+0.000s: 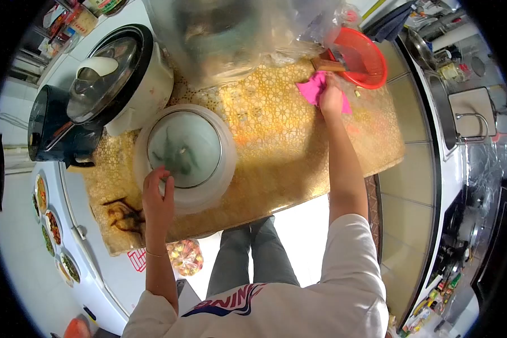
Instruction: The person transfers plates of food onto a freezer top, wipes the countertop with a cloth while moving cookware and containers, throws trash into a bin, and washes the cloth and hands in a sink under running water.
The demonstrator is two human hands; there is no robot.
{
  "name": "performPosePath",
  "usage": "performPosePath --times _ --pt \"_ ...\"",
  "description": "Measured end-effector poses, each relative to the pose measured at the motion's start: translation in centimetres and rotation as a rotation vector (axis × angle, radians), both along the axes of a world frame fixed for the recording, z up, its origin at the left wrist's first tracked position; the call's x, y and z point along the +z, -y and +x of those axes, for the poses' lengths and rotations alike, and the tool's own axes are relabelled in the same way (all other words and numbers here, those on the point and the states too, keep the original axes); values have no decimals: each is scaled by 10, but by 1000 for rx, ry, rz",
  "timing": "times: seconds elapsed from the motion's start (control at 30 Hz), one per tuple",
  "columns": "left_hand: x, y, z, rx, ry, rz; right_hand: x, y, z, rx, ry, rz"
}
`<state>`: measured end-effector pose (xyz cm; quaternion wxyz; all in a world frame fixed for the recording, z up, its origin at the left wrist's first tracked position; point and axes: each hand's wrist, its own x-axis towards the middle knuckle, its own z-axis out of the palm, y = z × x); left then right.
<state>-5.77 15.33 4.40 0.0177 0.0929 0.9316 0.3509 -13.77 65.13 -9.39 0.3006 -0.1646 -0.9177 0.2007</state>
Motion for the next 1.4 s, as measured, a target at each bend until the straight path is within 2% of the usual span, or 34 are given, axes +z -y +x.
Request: performPosePath --times 0.1,0.13,0.2,0.23,0.27,0.3,0.47,0.57,0.67,0.7,0.77,0.9,1.0,1.03,1.1,1.2,1.33,1.4 --pt "-3 0 4 14 2 12 -1 -2 29 -111 61 -38" --pt "-5 -1 3 8 3 19 -1 4 30 -178 154 9" --pt "-9 0 2 -3 -38 22 6 40 18 46 66 -408" --pt "-13 -3 0 7 -37 17 12 73 22 34 186 -349" --pt "-16 -11 -3 -22 -84 39 14 103 25 148 136 -11" --pt "-18 -19 -6 -58 -132 64 28 131 28 267 84 58" --pt "-14 -44 -14 -85 -159 70 41 207 73 554 270 -264" --pt "-22 -44 -13 -101 -169 87 52 205 120 692 332 -267" --pt "-25 -35 -10 -103 -183 87 46 185 150 642 365 -237" --pt "-25 -31 -10 -84 -174 93 40 180 144 641 365 -236" --pt "-23 -24 -14 -78 -172 57 27 163 108 476 291 -153" --pt "-23 -20 -6 -87 -190 48 29 118 10 371 113 -181" --pt "-21 -27 3 -61 -162 91 21 112 -23 423 80 -242" --pt "-22 -27 4 -57 -162 92 37 129 -9 408 331 -486" --pt "-25 -25 7 -58 -200 74 60 160 45 560 494 -579" --pt "-21 -15 3 1 -122 97 59 177 107 946 373 -293" --pt "-11 3 -12 49 -189 12 62 190 156 867 436 -358" --pt "-12 14 -16 44 -172 -36 54 201 169 550 329 -819"
